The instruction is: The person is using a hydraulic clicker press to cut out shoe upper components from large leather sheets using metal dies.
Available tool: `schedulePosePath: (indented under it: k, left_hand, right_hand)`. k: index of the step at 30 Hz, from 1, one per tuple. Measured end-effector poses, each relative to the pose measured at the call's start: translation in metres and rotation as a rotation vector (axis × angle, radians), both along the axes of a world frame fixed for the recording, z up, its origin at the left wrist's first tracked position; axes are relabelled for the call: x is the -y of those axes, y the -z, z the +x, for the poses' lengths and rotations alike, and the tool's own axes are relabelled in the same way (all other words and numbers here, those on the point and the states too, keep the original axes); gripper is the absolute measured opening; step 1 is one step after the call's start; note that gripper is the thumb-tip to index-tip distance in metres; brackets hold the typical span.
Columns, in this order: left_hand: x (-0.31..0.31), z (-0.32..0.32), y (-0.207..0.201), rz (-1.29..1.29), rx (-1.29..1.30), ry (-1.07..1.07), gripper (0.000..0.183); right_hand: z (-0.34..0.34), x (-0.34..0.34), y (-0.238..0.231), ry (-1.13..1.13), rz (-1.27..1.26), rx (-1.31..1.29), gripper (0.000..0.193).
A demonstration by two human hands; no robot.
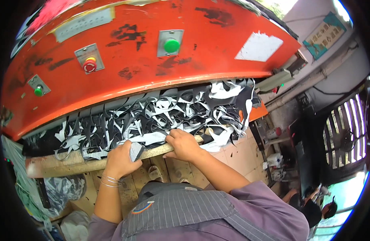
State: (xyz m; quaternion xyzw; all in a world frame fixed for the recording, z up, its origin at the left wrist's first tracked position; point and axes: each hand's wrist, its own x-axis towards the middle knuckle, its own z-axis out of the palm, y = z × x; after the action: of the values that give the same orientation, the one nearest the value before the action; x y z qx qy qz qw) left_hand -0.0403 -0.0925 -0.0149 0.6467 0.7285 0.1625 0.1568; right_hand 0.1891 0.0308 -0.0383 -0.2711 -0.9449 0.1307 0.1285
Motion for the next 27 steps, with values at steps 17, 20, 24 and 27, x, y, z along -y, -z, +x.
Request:
schedulePosePath:
  k: [17, 20, 24, 27]
  left_hand:
    - [-0.070, -0.052, -0.060, -0.219, 0.255, -0.031, 0.050]
    - [-0.108, -0.051, -0.070, -0.059, 0.393, 0.051, 0.048]
    - [-0.187, -0.023, -0.068, -0.065, 0.654, 0.232, 0.047]
    - [-0.242, -0.002, -0.030, 0.044, 0.500, 0.363, 0.070]
  right_hand:
    - [0.018, -0.062, -0.031, -0.309, -0.555, -0.105, 0.046]
    - [0.029, -0.097, -0.061, -0.299, -0.735, -0.216, 0.043]
    - [0.042, -0.172, -0.072, 0.007, -0.455, -0.335, 0.046]
    - [0.042, -0.234, -0.060, 0.190, -0.393, -0.307, 0.072]
